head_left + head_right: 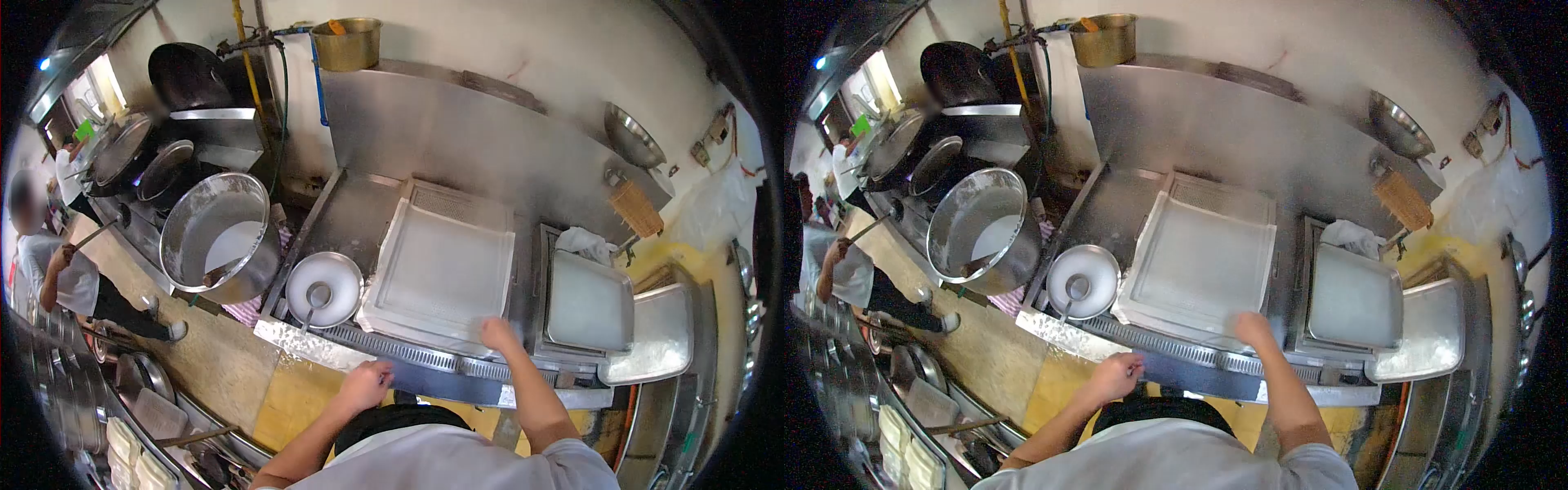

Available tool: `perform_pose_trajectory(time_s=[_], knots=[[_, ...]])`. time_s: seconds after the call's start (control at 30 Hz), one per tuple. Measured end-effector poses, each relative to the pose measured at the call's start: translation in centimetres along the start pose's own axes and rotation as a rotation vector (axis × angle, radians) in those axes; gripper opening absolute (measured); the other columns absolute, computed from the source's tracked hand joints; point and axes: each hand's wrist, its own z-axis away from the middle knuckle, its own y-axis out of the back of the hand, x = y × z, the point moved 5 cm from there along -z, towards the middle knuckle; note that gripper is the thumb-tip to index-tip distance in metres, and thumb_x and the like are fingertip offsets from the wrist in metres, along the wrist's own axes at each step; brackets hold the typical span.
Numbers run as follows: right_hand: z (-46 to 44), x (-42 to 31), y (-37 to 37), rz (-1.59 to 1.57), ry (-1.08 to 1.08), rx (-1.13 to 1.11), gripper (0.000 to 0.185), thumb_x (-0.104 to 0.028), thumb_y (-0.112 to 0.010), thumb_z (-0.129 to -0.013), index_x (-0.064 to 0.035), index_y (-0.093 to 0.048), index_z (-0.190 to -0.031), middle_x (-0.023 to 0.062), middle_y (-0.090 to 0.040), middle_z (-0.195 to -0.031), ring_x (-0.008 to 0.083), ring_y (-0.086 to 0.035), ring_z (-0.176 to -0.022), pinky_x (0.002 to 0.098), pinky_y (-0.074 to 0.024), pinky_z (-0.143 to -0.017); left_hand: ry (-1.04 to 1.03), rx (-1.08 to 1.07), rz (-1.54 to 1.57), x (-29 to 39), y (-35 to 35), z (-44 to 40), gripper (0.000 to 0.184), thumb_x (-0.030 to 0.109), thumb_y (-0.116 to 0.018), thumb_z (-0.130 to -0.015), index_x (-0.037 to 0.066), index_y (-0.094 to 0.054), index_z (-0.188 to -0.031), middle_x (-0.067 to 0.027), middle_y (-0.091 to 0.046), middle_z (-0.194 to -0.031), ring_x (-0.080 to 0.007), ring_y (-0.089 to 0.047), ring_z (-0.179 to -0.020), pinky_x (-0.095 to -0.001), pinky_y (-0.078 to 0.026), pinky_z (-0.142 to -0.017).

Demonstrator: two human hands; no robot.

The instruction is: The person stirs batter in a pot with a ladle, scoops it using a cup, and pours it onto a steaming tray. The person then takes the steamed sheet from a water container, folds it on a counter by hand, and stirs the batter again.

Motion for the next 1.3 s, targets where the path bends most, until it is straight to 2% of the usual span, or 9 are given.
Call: perform_pose_trajectory(time_s=[0.27, 0.47, 0.57, 0.67, 0.83, 0.93, 1.0, 1.13, 1.3], knots=[[6.3, 6.0, -0.8, -0.472, 0.127, 0.33, 0.029, -0.021, -0.065, -0.087, -0.0036, -0.077, -0.107, 0.0237, -0.075, -0.106, 0.0395, -0.073, -0.102, 0.0452, -0.0568, -0.093, -0.091, 0.11, -0.044, 8.6, -1.6, 0.1, 0.034, 0.032, -0.075, -0.093, 0.009, -0.075, -0.117, -0.018, -0.075, -0.105, -0.0356, -0.072, -0.099, -0.0446, -0.058, -0.086], [7.6, -1.5, 1.7, -0.512, 0.369, 0.352, 0.02, -0.019, -0.069, -0.086, -0.0043, -0.076, -0.097, 0.0185, -0.074, -0.078, 0.0331, -0.073, -0.074, 0.042, -0.0562, -0.069, -0.001, 0.213, 0.119, 10.7, 1.1, 1.4, 0.035, 0.037, -0.078, -0.092, 0.009, -0.077, -0.112, -0.016, -0.073, -0.108, -0.0339, -0.072, -0.092, -0.0422, -0.059, -0.081], [8.1, -6.2, 2.9, -0.471, 0.395, 0.228, 0.019, -0.016, -0.071, -0.084, -0.0053, -0.077, -0.099, 0.0174, -0.072, -0.073, 0.0327, -0.073, -0.073, 0.0423, -0.0565, -0.069, 0.025, 0.251, 0.041, 10.1, 2.7, 2.7, 0.034, 0.036, -0.079, -0.09, 0.009, -0.076, -0.111, -0.0153, -0.072, -0.106, -0.0328, -0.072, -0.096, -0.042, -0.059, -0.083], [7.5, -10.5, 2.6, -0.543, 0.705, 0.435, 0.02, -0.015, -0.073, -0.083, -0.0029, -0.076, -0.099, 0.0178, -0.073, -0.078, 0.0372, -0.073, -0.082, 0.0468, -0.0568, -0.079, 0.004, 0.306, 0.053, 5.9, 1.8, 3.9, 0.036, 0.035, -0.08, -0.089, 0.008, -0.075, -0.113, -0.0167, -0.071, -0.111, -0.0337, -0.071, -0.104, -0.0429, -0.057, -0.089], [7.8, -18.9, 4.0, -0.438, 0.924, 0.175, 0.041, -0.017, -0.075, -0.084, 0.0005, -0.07, -0.12, 0.0232, -0.071, -0.119, 0.0377, -0.07, -0.105, 0.0451, -0.0559, -0.087, 0.166, 0.424, 0.152, 3.6, 5.3, 7.2, 0.046, 0.032, -0.081, -0.089, 0.007, -0.07, -0.126, -0.0166, -0.071, -0.117, -0.0304, -0.073, -0.102, -0.0423, -0.059, -0.09], [9.2, -26.0, 6.3, -0.465, 0.839, 0.072, 0.044, -0.019, -0.077, -0.086, -0.0002, -0.068, -0.124, 0.0229, -0.066, -0.131, 0.0364, -0.068, -0.111, 0.0432, -0.0567, -0.083, 0.194, 0.409, 0.137, -0.1, 7.8, 8.6, 0.048, 0.031, -0.08, -0.09, 0.006, -0.069, -0.129, -0.0173, -0.07, -0.12, -0.0295, -0.073, -0.103, -0.0424, -0.059, -0.09], [12.3, -32.2, 9.1, -0.526, 1.093, 0.28, 0.045, -0.02, -0.077, -0.088, -0.0007, -0.066, -0.127, 0.0216, -0.066, -0.13, 0.0354, -0.069, -0.109, 0.0428, -0.0579, -0.082, 0.187, 0.418, 0.1, -2.6, 10.5, 9.4, 0.046, 0.03, -0.08, -0.091, 0.006, -0.069, -0.129, -0.0173, -0.071, -0.12, -0.029, -0.073, -0.102, -0.0422, -0.059, -0.089], [17.8, -44.8, 12.6, -0.434, 1.273, 0.408, 0.07, -0.011, -0.078, -0.086, -0.0053, -0.05, -0.15, 0.0208, -0.054, -0.147, 0.0344, -0.064, -0.121, 0.0387, -0.0555, -0.096, 0.161, 0.605, 0.123, -7.5, 17.8, 11.5, 0.038, 0.026, -0.079, -0.091, 0.004, -0.072, -0.12, -0.0173, -0.074, -0.111, -0.0292, -0.074, -0.094, -0.0396, -0.06, -0.083], [21.6, -57.4, 11.7, -0.048, 1.553, 0.535, 0.065, -0.001, -0.07, -0.084, -0.0071, -0.052, -0.147, 0.0219, -0.051, -0.148, 0.0403, -0.058, -0.128, 0.0443, -0.0515, -0.106, 0.166, 0.754, 0.204, -11.7, 27.8, 13.4, 0.033, 0.016, -0.078, -0.089, 0.002, -0.071, -0.118, -0.0172, -0.073, -0.109, -0.0291, -0.073, -0.088, -0.0396, -0.059, -0.08]])
